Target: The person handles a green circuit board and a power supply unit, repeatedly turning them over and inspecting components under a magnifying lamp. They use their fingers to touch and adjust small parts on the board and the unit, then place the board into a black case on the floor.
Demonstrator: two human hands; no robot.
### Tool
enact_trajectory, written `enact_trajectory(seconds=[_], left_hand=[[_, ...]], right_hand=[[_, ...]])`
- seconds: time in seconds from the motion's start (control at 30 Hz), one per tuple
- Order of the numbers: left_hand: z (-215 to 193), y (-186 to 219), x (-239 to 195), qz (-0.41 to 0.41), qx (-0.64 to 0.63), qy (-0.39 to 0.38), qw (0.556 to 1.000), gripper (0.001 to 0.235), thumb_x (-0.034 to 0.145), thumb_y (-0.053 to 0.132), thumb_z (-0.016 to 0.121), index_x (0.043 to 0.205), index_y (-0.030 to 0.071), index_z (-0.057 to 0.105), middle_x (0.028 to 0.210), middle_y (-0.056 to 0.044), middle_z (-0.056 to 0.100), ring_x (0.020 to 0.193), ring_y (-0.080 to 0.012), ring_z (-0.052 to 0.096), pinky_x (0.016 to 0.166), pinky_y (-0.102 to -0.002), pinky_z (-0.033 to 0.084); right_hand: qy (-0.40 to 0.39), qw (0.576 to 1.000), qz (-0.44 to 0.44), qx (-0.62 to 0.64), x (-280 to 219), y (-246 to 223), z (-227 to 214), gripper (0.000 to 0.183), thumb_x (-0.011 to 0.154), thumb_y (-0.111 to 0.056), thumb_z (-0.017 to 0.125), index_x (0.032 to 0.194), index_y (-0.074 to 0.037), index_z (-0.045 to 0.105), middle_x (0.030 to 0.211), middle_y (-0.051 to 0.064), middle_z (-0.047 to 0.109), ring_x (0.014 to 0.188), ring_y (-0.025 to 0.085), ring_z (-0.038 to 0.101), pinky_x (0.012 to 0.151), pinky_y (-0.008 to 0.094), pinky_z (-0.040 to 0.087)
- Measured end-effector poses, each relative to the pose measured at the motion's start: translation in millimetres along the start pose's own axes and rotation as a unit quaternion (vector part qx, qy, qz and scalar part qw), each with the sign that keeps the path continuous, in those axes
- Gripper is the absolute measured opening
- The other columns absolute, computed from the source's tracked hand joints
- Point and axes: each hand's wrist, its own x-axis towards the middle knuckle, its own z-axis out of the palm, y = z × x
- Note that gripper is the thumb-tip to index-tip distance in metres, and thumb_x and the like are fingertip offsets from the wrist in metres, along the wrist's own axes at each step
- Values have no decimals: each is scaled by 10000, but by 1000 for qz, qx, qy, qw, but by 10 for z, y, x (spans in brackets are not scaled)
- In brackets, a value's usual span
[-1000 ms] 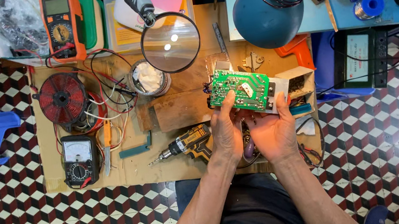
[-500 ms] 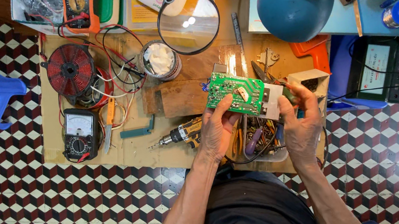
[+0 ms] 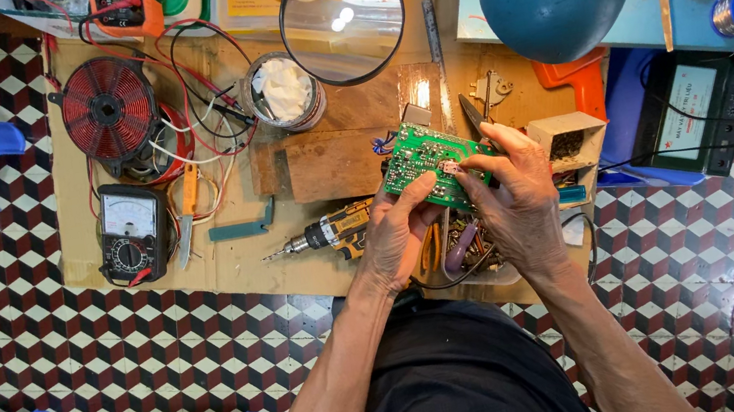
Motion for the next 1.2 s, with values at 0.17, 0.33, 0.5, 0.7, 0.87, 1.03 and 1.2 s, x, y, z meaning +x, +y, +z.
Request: enact_trajectory(seconds=[0.17,0.33,0.5,0.7,0.87,1.03,1.2], left_hand=[[-43,-19,16,6,28,-19,999,238,998,104,677,1222,32,638,1165,-62,704,1046,-148,685,955,-328,586],[-22,4,18,-1,52,-14,999,261,985,113,693,1229,36,642,1153,-55,705,1035,-139,688,942,-318,591],[28,36,23,0,45,-25,999,284,967,111,701,1234,38,639,1140,-64,712,1014,-148,699,927,-326,599],[31,67,17,-4,41,-32,999,276,972,95,698,1234,29,640,1157,-69,710,1027,-145,701,945,-318,603],[29,67,13,5,58,-39,998,289,968,80,712,1242,48,628,1136,-60,704,1002,-141,699,910,-322,607],[14,69,14,2,61,-37,997,305,967,76,717,1255,54,617,1130,-54,700,999,-137,694,917,-317,601],[-15,53,41,1,54,-36,998,326,958,67,715,1267,63,611,1140,-48,699,1017,-126,685,934,-308,589]], right_hand=[[-9,999,24,47,-25,73,25,211,899,-92,815,1089,-64,728,1411,161,603,1330,274,574,1119,411,472],[-8,997,31,71,-27,96,51,202,916,-83,804,1103,-61,729,1412,166,599,1314,269,584,1076,371,517],[-35,990,83,108,-9,101,66,207,922,-119,789,1110,-69,721,1407,155,613,1208,222,638,923,313,566],[-51,986,84,133,-18,115,62,211,935,-125,769,1128,-68,706,1399,164,617,1274,233,622,1031,342,572],[-43,990,63,121,-36,142,56,206,933,-111,774,1120,-62,703,1389,170,636,1317,255,616,1103,389,538],[-33,991,63,116,-50,147,92,208,927,-101,780,1115,-60,700,1385,165,645,1311,252,620,1122,395,531],[-32,991,65,113,-31,127,97,208,928,-100,782,1113,-52,699,1381,166,647,1306,255,623,1114,394,523]])
